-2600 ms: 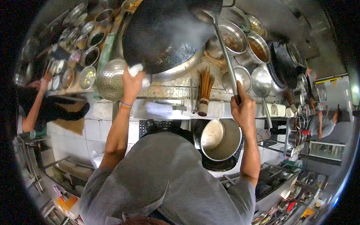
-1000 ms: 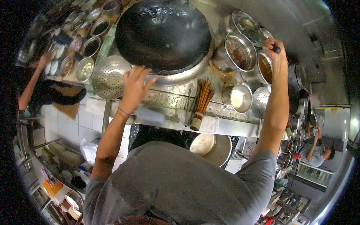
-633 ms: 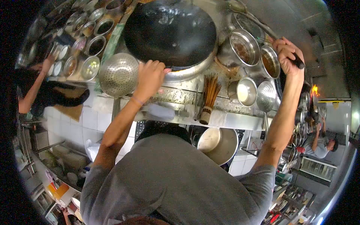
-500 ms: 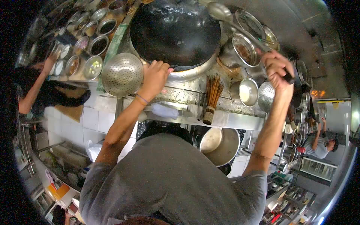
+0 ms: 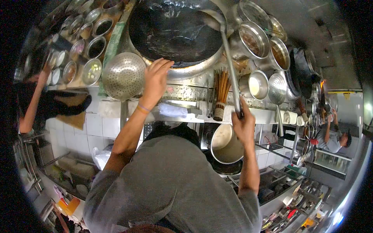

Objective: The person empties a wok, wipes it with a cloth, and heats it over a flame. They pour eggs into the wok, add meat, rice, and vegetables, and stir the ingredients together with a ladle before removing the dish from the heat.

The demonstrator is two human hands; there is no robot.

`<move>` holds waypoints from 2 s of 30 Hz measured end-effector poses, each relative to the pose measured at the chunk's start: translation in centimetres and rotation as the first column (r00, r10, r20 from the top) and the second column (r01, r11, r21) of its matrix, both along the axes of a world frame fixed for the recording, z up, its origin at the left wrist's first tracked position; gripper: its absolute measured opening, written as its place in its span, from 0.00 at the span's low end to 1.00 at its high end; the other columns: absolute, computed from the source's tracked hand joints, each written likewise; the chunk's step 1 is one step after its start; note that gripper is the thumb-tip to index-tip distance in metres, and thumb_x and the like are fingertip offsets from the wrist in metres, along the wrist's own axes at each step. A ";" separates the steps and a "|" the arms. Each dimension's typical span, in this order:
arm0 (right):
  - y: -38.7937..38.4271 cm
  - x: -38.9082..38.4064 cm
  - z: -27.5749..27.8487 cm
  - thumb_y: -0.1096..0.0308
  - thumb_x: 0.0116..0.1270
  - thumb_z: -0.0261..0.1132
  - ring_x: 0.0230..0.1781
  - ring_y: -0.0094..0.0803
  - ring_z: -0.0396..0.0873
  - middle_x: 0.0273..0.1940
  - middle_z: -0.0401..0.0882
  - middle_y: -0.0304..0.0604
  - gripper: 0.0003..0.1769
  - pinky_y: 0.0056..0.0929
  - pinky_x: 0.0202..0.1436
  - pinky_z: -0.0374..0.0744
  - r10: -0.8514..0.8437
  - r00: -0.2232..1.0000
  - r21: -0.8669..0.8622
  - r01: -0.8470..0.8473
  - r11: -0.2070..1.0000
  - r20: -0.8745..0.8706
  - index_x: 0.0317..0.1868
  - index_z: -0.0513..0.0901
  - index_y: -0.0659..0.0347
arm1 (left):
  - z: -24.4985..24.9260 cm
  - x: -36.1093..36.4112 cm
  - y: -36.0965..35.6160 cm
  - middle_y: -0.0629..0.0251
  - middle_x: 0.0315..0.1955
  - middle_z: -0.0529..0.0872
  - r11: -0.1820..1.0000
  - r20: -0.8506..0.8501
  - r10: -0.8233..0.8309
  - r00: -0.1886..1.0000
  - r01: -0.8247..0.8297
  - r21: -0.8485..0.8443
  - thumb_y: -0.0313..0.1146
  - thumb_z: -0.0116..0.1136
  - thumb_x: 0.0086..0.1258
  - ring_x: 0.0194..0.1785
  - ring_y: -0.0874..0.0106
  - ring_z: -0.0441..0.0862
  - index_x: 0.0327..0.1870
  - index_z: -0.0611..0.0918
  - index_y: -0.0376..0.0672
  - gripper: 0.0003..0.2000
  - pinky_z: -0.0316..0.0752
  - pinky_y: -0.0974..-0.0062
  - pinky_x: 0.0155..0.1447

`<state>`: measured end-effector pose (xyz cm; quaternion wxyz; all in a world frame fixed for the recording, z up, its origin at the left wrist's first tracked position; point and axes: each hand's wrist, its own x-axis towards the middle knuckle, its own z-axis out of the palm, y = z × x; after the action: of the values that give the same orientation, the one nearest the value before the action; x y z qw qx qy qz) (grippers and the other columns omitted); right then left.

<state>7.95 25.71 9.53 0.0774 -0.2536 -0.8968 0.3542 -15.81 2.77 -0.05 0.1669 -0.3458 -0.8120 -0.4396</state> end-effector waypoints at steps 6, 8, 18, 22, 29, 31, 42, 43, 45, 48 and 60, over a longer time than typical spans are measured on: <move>-1.7 12.4 -9.0 0.82 0.61 0.60 0.45 0.32 0.81 0.51 0.82 0.56 0.28 0.28 0.50 0.78 -0.352 0.935 -0.064 0.349 0.935 -0.036 0.64 0.72 0.71 | 1.0 2.5 -1.7 0.52 0.63 0.74 1.000 0.098 -0.012 0.995 0.015 -0.024 0.20 0.50 0.69 0.69 0.53 0.67 0.58 0.78 0.37 0.16 0.62 0.59 0.71; -1.2 13.9 -10.8 0.81 0.60 0.60 0.44 0.39 0.82 0.51 0.81 0.59 0.27 0.32 0.49 0.79 -0.346 0.938 0.045 0.345 0.937 0.003 0.63 0.73 0.70 | 1.2 3.3 -2.0 0.53 0.65 0.72 0.999 0.125 -0.033 0.992 0.037 -0.027 0.20 0.50 0.69 0.70 0.52 0.66 0.59 0.78 0.37 0.17 0.60 0.59 0.72; 0.1 3.1 -13.0 0.50 0.72 0.55 0.45 0.61 0.77 0.45 0.77 0.61 0.25 0.50 0.48 0.77 -0.288 0.951 0.292 0.246 0.924 0.112 0.59 0.79 0.60 | 2.0 5.1 -5.2 0.47 0.55 0.77 0.997 0.323 0.061 0.945 -0.039 -0.073 0.24 0.56 0.67 0.58 0.52 0.72 0.52 0.79 0.34 0.13 0.66 0.58 0.64; -2.0 -2.6 -14.8 0.47 0.68 0.59 0.48 0.57 0.79 0.49 0.77 0.63 0.36 0.47 0.51 0.77 -0.333 0.885 0.376 0.202 0.904 0.325 0.69 0.66 0.61 | -1.2 7.6 -8.6 0.41 0.54 0.71 0.913 0.312 0.357 0.881 -0.257 -0.317 0.34 0.65 0.63 0.56 0.49 0.70 0.59 0.71 0.30 0.26 0.66 0.59 0.61; 3.5 4.0 -5.6 0.63 0.66 0.63 0.29 0.37 0.79 0.39 0.79 0.50 0.22 0.33 0.28 0.79 -0.448 0.872 -0.914 0.329 0.236 0.198 0.57 0.73 0.65 | -4.6 14.3 -11.8 0.52 0.30 0.78 0.992 0.813 0.007 0.583 -0.106 0.067 0.32 0.63 0.62 0.37 0.58 0.79 0.37 0.79 0.32 0.11 0.73 0.62 0.43; 4.1 4.4 -1.6 0.62 0.65 0.62 0.33 0.41 0.81 0.41 0.79 0.56 0.25 0.39 0.29 0.83 -0.444 0.892 -0.965 0.188 0.181 0.090 0.59 0.70 0.65 | -4.7 15.2 -11.3 0.53 0.27 0.84 0.952 0.975 0.036 0.220 0.291 -0.100 0.38 0.54 0.65 0.34 0.60 0.82 0.31 0.82 0.35 0.14 0.75 0.64 0.41; 1.2 -23.6 7.0 0.57 0.63 0.68 0.45 0.50 0.84 0.44 0.84 0.56 0.31 0.39 0.53 0.78 0.584 0.730 0.135 -0.658 0.741 0.356 0.66 0.73 0.53 | -33.7 26.8 13.0 0.63 0.38 0.83 0.968 0.907 -0.088 -0.412 0.180 0.175 0.48 0.53 0.73 0.39 0.66 0.79 0.49 0.78 0.36 0.20 0.75 0.68 0.46; 0.2 -26.5 5.0 0.57 0.63 0.67 0.45 0.53 0.83 0.43 0.84 0.58 0.31 0.41 0.51 0.79 0.602 0.666 0.127 -0.710 0.693 0.440 0.66 0.72 0.51 | -33.3 26.6 13.5 0.62 0.38 0.83 0.968 0.922 -0.075 -0.379 0.196 0.160 0.48 0.53 0.73 0.40 0.66 0.79 0.50 0.78 0.36 0.21 0.75 0.67 0.47; -1.6 -32.9 -0.2 0.57 0.63 0.66 0.42 0.57 0.82 0.40 0.84 0.56 0.30 0.44 0.48 0.80 0.560 0.708 0.216 -0.683 0.698 0.430 0.65 0.73 0.53 | -32.8 26.4 14.2 0.61 0.40 0.83 0.965 0.938 -0.068 -0.339 0.216 0.148 0.47 0.53 0.73 0.42 0.65 0.79 0.51 0.77 0.36 0.21 0.75 0.67 0.48; -4.6 -36.3 -5.9 0.59 0.64 0.65 0.39 0.60 0.82 0.36 0.84 0.56 0.28 0.49 0.46 0.80 0.446 0.856 0.344 -0.514 0.786 0.260 0.63 0.74 0.56 | -32.4 26.2 14.9 0.59 0.42 0.82 0.964 0.951 -0.069 -0.301 0.226 0.142 0.47 0.53 0.73 0.45 0.65 0.79 0.53 0.76 0.36 0.21 0.75 0.66 0.50; -3.4 -34.1 -5.5 0.60 0.65 0.61 0.34 0.61 0.82 0.35 0.83 0.62 0.30 0.54 0.39 0.81 0.460 0.809 0.469 -0.588 0.659 0.367 0.66 0.67 0.57 | -31.4 27.3 12.4 0.53 0.51 0.82 0.893 0.966 -0.257 -0.006 0.381 0.240 0.46 0.54 0.73 0.55 0.61 0.78 0.62 0.73 0.37 0.25 0.73 0.64 0.58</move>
<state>-26.16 22.33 4.07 -0.0554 0.0146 -0.9970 0.0515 11.44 15.14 -31.44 -0.5437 -0.1395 -0.6254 -0.5420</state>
